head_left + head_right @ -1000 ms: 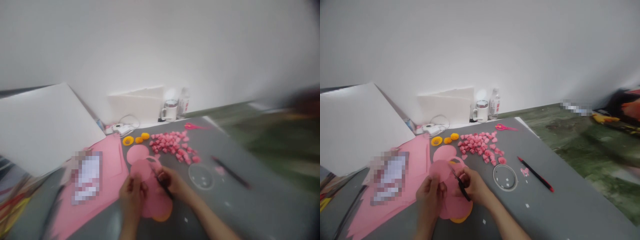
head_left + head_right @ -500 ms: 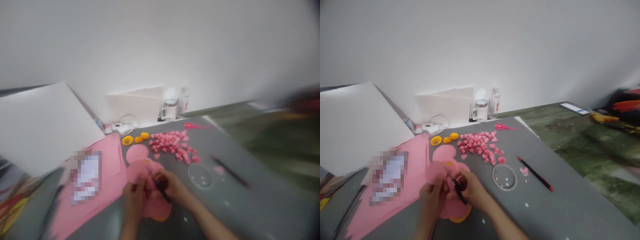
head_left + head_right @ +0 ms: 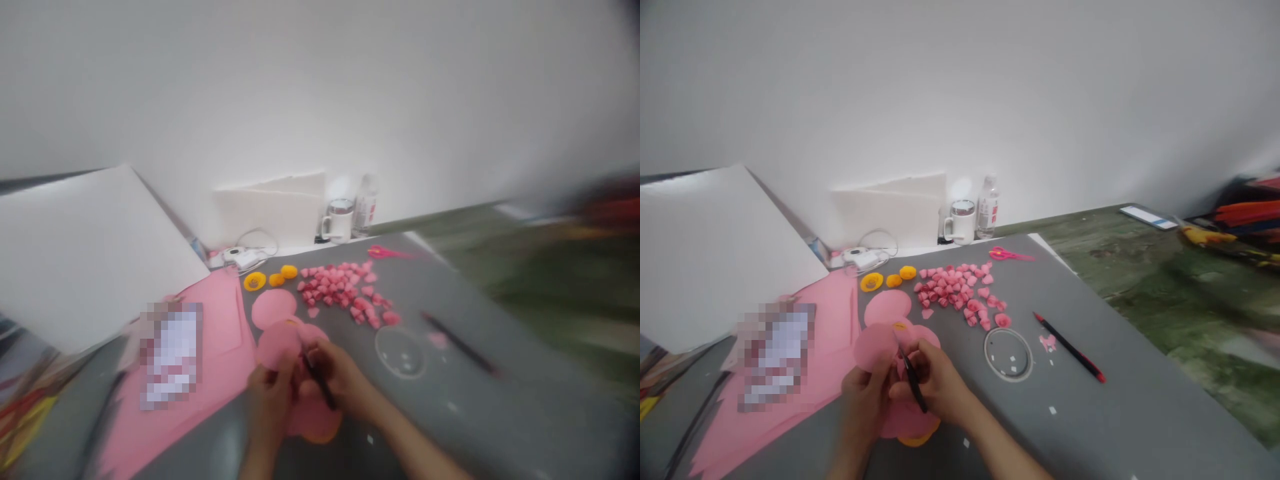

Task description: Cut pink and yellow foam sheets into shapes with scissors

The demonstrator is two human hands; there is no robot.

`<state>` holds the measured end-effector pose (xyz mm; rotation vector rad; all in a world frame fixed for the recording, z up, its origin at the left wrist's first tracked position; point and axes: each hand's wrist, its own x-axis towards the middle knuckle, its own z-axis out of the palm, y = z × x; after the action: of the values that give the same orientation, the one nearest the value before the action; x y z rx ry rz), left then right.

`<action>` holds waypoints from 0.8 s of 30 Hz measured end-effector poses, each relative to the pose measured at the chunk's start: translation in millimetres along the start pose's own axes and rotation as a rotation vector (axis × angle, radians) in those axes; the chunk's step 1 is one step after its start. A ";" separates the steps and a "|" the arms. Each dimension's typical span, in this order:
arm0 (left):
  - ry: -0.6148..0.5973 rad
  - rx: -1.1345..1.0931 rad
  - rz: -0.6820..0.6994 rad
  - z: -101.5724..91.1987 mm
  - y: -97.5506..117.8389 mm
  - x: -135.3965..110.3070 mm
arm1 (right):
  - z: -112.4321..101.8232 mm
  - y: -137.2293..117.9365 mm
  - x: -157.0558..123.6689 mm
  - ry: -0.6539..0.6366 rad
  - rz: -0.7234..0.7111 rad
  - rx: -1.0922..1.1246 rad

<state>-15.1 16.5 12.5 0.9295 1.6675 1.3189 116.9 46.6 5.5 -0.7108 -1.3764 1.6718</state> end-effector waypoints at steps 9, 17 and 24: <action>-0.011 0.012 -0.008 1.1 8.7 -0.9 | -7.3 0.6 2.5 -0.004 -0.015 -0.065; -0.103 0.041 0.024 -0.4 13.3 -0.5 | -22.2 -7.9 2.9 -0.043 -0.050 -0.188; -0.092 -0.085 0.013 0.3 12.4 -0.9 | -22.7 -11.2 1.1 -0.018 0.002 -0.176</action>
<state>-13.5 18.1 24.7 0.9382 1.5265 1.3247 138.1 59.3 11.0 -0.7981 -1.5496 1.5749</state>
